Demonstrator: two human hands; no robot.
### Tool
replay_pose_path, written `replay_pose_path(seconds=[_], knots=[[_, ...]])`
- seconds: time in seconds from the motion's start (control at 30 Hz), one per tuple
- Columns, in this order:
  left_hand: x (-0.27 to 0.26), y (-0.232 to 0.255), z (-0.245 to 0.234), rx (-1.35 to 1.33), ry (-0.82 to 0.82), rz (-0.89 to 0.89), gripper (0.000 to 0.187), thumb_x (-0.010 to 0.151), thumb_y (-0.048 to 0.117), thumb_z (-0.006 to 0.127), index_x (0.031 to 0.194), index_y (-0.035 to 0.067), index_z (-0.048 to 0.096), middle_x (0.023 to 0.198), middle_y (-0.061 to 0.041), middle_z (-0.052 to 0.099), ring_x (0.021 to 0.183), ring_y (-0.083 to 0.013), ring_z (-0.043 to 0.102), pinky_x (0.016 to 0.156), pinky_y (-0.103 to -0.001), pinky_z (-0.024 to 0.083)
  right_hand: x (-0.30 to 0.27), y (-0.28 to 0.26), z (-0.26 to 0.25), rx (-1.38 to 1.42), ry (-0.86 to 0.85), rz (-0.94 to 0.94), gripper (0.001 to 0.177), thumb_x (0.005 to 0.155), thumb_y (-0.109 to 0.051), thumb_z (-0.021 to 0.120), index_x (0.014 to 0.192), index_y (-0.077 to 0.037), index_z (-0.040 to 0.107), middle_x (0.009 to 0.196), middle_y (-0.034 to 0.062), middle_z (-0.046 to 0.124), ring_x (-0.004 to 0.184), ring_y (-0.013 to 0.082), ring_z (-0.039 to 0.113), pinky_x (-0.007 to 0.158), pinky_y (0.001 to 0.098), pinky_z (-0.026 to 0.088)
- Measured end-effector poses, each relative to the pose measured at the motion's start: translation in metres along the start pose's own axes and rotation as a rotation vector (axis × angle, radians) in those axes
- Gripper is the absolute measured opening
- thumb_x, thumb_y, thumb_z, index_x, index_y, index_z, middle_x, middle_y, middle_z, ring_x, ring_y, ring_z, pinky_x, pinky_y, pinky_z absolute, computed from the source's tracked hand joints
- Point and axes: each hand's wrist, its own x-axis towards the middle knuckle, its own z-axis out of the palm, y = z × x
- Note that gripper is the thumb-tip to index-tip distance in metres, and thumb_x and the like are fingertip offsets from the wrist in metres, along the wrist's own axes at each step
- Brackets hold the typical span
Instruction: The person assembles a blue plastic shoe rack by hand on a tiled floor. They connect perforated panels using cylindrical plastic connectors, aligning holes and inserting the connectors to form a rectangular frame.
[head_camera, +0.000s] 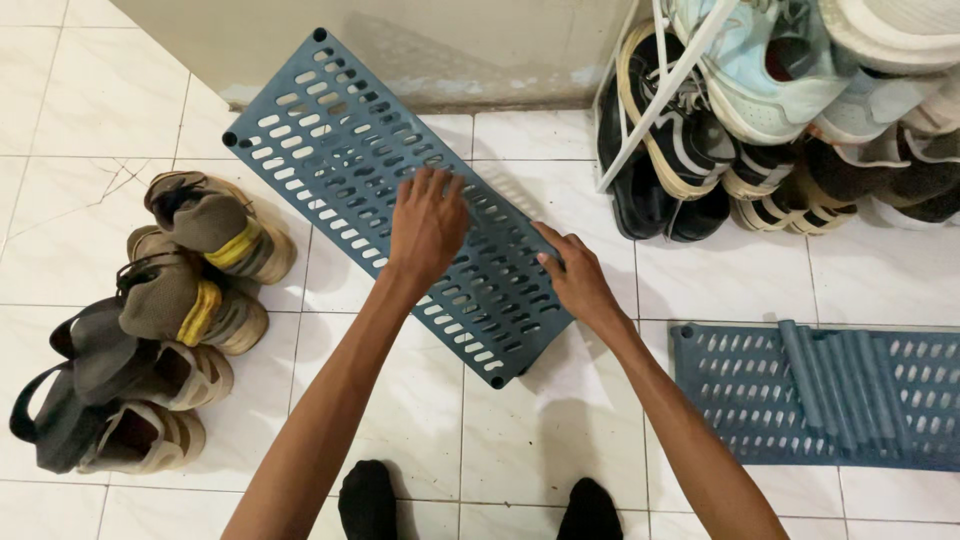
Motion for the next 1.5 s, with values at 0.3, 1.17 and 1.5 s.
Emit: replay_pose_path(seconds=[0.3,1.17,1.5], knots=[[0.019,-0.036,-0.018,-0.023,0.022,-0.097,0.034,0.091,0.015,0.066,0.122,0.0,0.066,0.127,-0.017,0.062,0.123,-0.0361,0.053,0.098,-0.05,0.043,-0.013,0.047,-0.042,0.047,-0.027,-0.069,0.049,0.096,-0.014,0.066,0.144,-0.021,0.058,0.12,0.0115,0.069,0.1,0.0189,0.065,0.088,0.0341,0.051],[0.003,-0.129,-0.019,-0.013,-0.088,-0.473,0.062,0.096,0.033,0.068,0.15,0.008,0.048,0.121,-0.024,0.061,0.106,-0.0432,0.061,0.091,-0.056,0.043,0.058,-0.112,-0.017,-0.532,-0.196,-0.266,0.062,0.1,-0.029,0.059,0.152,-0.005,0.037,0.151,0.0266,0.041,0.126,0.0483,0.053,0.104,0.0523,0.045],[-0.006,-0.113,-0.057,-0.152,-0.155,-0.331,0.036,0.102,0.048,0.06,0.107,0.014,0.071,0.076,-0.013,0.07,0.064,-0.0345,0.068,0.055,-0.048,0.051,0.087,-0.135,0.024,-0.425,-0.159,-0.334,0.068,0.102,-0.039,0.056,0.155,-0.004,0.032,0.146,0.0249,0.045,0.132,0.0434,0.049,0.105,0.0511,0.044]])
